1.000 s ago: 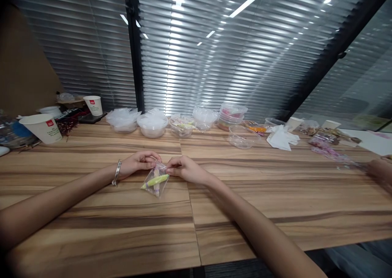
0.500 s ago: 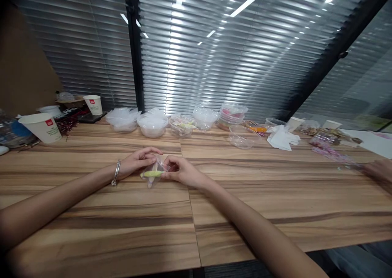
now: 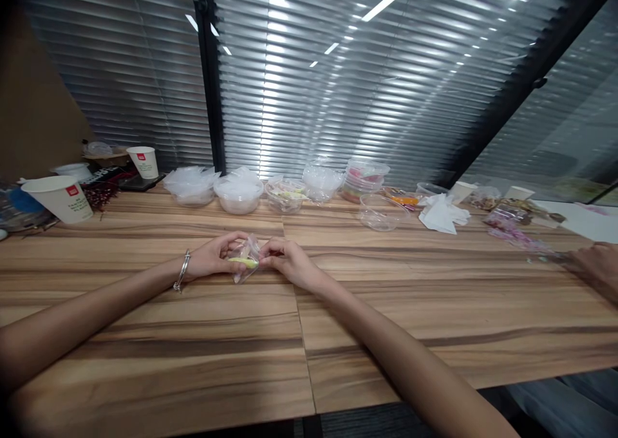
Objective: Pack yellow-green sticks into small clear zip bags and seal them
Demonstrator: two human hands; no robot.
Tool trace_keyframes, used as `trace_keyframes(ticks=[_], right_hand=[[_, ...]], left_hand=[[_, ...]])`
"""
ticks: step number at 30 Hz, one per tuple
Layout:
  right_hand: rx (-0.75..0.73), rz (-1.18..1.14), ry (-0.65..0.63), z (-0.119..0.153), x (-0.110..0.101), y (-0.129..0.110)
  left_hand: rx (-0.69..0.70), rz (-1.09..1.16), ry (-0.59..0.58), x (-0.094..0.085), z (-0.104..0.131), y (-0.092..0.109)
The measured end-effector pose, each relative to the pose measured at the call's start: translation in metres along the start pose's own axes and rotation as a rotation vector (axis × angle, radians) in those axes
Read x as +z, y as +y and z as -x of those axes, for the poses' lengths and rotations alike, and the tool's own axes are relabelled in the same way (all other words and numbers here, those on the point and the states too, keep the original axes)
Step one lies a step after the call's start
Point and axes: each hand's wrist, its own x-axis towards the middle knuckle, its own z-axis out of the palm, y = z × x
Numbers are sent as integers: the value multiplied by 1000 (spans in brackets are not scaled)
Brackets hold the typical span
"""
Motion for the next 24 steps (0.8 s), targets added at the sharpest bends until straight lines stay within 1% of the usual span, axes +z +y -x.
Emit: trace_keyframes(ticks=[3, 5, 10, 16, 20, 24], right_hand=[[39, -25, -14, 0, 3, 2], [57, -44, -1, 1, 6, 4], [9, -38, 33, 1, 13, 7], [-49, -10, -5, 2, 12, 5], [-47, 9, -39, 3, 13, 1], [-45, 13, -47, 3, 16, 0]], left_hand=[[16, 27, -3, 0, 0, 1], [22, 40, -16, -1, 0, 1], [28, 41, -23, 0, 0, 0], [66, 15, -73, 0, 1, 3], [82, 3, -104, 1, 2, 6], [79, -38, -108, 2, 2, 8]])
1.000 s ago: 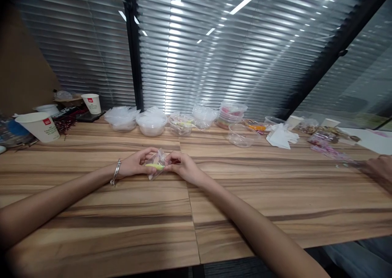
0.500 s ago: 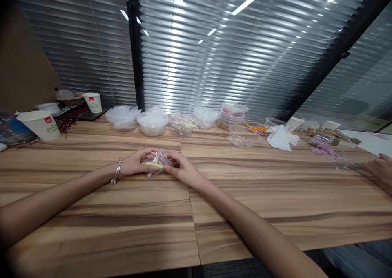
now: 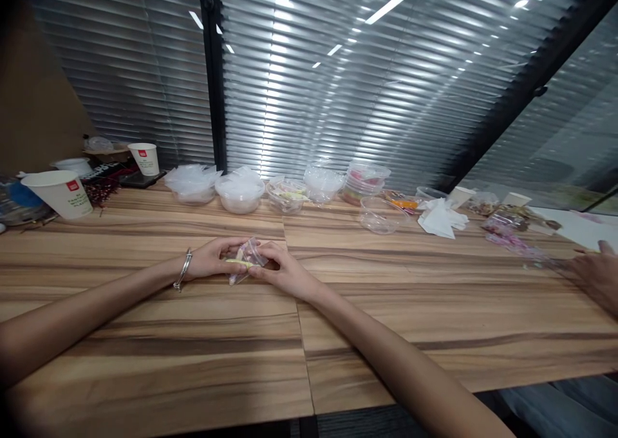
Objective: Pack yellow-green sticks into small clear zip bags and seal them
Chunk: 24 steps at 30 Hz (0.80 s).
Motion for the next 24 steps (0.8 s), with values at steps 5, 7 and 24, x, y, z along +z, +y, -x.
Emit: trace_keyframes(ticks=[5, 7, 24], right_hand=[[70, -149, -19, -3, 3, 9], [109, -199, -12, -4, 4, 14], [150, -323, 96, -3, 3, 17]], left_hand=[[-30, -77, 23, 1, 0, 1], [-28, -78, 20, 1, 0, 2], [-139, 96, 216, 0, -1, 1]])
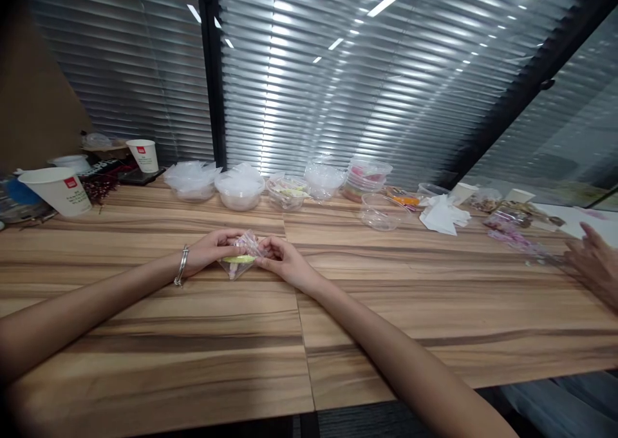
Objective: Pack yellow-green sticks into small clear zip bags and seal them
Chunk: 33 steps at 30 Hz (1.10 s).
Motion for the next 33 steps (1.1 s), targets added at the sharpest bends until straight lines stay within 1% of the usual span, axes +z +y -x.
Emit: trace_keyframes(ticks=[3, 9, 12, 15, 22, 26, 30, 33], right_hand=[[-8, 68, -7, -1, 0, -1], [-26, 90, -20, 0, -1, -4], [-11, 106, -45, 0, -4, -3], [3, 110, -51, -1, -4, -1], [-14, -27, 112, -1, 1, 4], [-9, -13, 152, 0, 1, 5], [-41, 9, 245, 0, 2, 6], [-60, 9, 272, 0, 2, 6]], left_hand=[[-1, -15, -6, 0, 1, 2], [-6, 14, -36, 2, 3, 6], [-18, 37, -50, 2, 3, 6], [-21, 34, -36, 1, 2, 3], [9, 63, 38, 0, -2, -3], [48, 48, 57, 0, -3, -5], [44, 15, 37, 0, -3, -6], [44, -10, 41, -1, -3, -6]])
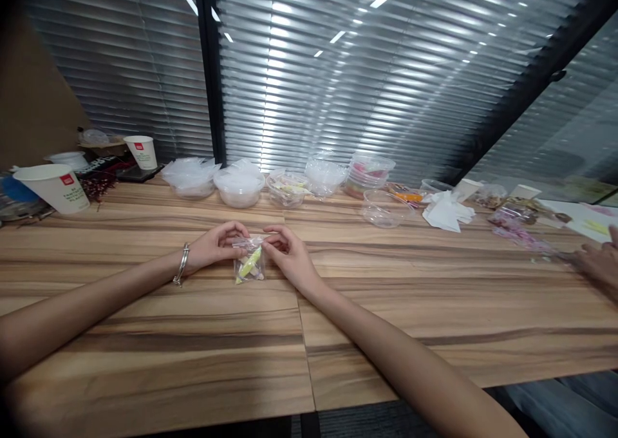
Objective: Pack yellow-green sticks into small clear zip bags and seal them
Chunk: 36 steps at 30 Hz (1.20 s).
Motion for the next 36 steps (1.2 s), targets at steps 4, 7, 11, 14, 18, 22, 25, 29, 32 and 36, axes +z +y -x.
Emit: trace_keyframes(ticks=[4, 7, 11, 14, 18, 22, 25, 29, 32, 36], right_hand=[[15, -9, 15, 2, 0, -3], [46, 81, -30, 2, 1, -6], [54, 153, -105, 3, 3, -8], [52, 144, -89, 4, 3, -9], [31, 109, -19, 3, 2, -8], [6, 91, 30, 2, 1, -6], [-1, 93, 40, 1, 1, -5], [0, 97, 63, 1, 2, -5], [-8, 107, 70, 1, 1, -5], [-20, 131, 87, 0, 1, -4]], left_hand=[[6, -6, 14, 0, 1, 1], [20, -2, 16, 1, 2, 2], [29, 7, -27, 2, 2, 1], [32, 22, -23, 2, 2, 2], [-19, 66, 49, 2, 0, 3], [-44, 68, 74, 3, -1, 4], [-49, 79, 91, 3, -1, 3], [-52, 77, 99, 2, -1, 2], [-36, 70, 103, 1, -1, 1], [-24, 48, 128, 1, -1, 2]])
